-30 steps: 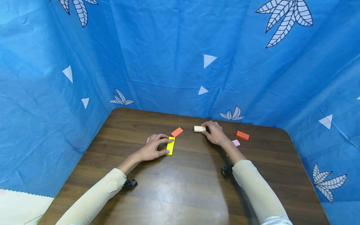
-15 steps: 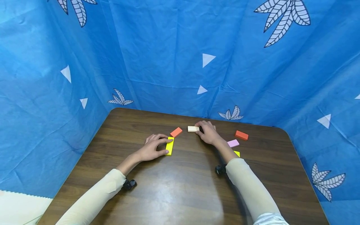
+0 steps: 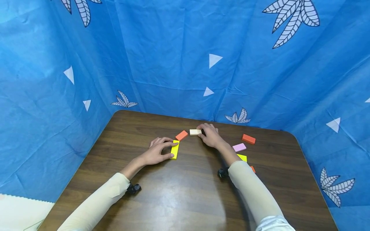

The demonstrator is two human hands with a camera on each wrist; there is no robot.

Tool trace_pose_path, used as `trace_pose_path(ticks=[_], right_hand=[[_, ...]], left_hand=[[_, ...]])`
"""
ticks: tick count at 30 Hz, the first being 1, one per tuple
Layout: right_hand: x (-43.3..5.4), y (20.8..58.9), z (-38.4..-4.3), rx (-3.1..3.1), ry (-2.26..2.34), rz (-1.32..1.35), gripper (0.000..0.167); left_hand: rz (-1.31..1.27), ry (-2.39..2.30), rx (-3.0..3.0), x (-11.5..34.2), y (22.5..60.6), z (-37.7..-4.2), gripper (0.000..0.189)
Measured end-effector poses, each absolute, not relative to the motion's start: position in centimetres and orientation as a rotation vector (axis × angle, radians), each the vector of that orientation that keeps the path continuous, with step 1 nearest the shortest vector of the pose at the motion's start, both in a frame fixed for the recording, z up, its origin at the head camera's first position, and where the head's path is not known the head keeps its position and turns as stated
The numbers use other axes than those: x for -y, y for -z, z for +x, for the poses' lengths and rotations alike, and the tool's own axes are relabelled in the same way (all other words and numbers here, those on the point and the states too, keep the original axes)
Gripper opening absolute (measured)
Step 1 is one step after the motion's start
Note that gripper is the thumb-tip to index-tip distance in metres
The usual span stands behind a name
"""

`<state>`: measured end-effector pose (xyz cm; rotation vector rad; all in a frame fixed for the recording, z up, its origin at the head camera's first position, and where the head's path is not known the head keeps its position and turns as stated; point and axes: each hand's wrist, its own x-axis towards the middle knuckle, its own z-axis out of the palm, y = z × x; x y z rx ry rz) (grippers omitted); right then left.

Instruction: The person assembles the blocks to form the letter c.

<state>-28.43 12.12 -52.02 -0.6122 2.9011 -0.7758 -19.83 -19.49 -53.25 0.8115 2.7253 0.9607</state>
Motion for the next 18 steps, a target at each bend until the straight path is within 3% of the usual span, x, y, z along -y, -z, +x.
trace_pose_path(ticks=[18], right_hand=[[-11.23,52.0,-28.84,-2.885,0.733,-0.595,0.034]], left_hand=[[0.804,-0.957,-2.708,19.52,52.94,-20.11,0.054]])
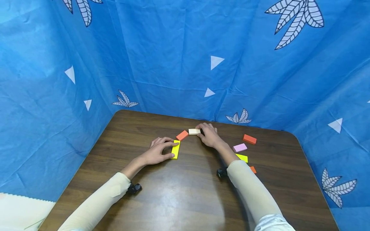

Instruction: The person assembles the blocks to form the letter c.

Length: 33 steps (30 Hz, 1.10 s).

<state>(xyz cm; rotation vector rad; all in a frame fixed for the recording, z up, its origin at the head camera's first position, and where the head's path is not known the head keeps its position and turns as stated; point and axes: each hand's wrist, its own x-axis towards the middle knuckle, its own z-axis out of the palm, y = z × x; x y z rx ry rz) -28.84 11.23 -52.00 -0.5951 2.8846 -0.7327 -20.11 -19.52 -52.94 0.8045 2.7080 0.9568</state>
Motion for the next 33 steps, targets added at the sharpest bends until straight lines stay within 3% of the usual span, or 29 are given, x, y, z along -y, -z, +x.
trace_pose_path(ticks=[33], right_hand=[[-10.97,52.48,-29.08,-2.904,0.783,-0.599,0.034]], left_hand=[[0.806,-0.953,-2.713,19.46,52.92,-20.06,0.054]])
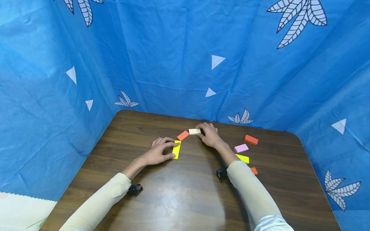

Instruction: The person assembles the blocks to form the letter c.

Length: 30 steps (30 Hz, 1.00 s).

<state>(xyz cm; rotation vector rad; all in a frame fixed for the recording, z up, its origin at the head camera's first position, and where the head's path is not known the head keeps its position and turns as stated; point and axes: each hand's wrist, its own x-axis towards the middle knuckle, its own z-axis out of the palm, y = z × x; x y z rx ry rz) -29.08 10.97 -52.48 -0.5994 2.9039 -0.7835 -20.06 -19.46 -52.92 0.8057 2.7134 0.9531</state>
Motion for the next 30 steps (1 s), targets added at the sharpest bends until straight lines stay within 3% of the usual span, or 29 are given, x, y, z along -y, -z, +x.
trace_pose_path(ticks=[10,16,30], right_hand=[[-11.9,52.2,-28.9,-2.871,0.859,-0.666,0.049],[-14.9,51.6,-29.2,-2.888,0.911,-0.724,0.054],[-24.8,50.2,-26.0,-2.914,0.83,-0.6,0.029]], left_hand=[[0.852,-0.994,-2.73,19.6,53.5,-20.0,0.053],[0.833,-0.979,-2.727,19.6,53.3,-20.2,0.053],[0.801,-0.962,-2.722,19.3,53.2,-20.4,0.053]])
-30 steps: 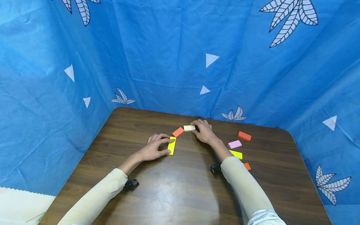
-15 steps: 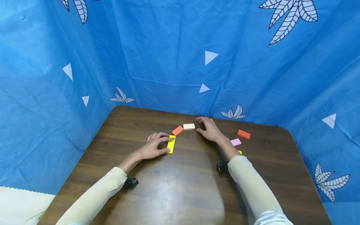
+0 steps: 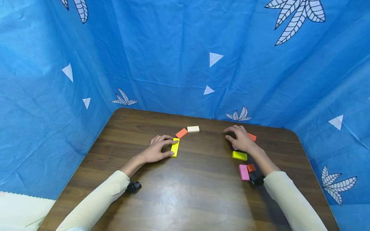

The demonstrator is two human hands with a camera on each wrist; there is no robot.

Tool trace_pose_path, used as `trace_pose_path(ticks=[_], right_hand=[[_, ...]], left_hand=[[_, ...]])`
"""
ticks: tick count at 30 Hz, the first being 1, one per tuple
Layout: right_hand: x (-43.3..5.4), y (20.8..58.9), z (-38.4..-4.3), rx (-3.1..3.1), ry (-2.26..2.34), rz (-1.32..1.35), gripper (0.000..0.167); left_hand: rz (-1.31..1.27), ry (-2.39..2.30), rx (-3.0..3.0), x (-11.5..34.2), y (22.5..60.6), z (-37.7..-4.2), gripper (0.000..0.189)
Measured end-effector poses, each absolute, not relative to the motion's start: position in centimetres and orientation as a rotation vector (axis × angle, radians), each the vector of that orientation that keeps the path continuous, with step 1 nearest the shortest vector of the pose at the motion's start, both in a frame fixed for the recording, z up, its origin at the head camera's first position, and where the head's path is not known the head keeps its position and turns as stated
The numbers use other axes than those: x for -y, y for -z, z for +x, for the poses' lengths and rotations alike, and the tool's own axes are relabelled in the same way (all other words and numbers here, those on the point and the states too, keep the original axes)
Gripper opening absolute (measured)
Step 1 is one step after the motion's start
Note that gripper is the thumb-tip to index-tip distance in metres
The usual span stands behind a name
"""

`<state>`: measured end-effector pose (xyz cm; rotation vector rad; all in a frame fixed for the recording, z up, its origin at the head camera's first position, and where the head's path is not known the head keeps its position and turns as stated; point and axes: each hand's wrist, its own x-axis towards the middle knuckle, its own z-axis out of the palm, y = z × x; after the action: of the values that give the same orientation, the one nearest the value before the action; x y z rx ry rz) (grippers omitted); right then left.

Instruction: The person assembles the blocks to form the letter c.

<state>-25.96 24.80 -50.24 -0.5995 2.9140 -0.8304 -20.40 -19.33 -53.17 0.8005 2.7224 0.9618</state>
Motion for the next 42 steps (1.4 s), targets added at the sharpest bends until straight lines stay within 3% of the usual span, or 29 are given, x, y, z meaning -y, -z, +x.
trace_pose_path(ticks=[17,42], right_hand=[[-29.8,50.2,-22.0,-2.949,0.846,-0.519,0.042],[-32.0,51.4,-22.1,-2.925,0.798,-0.407,0.039]], left_hand=[[0.79,-0.949,-2.734,19.5,53.1,-20.2,0.052],[0.788,-0.984,-2.73,19.0,53.4,-20.2,0.053]])
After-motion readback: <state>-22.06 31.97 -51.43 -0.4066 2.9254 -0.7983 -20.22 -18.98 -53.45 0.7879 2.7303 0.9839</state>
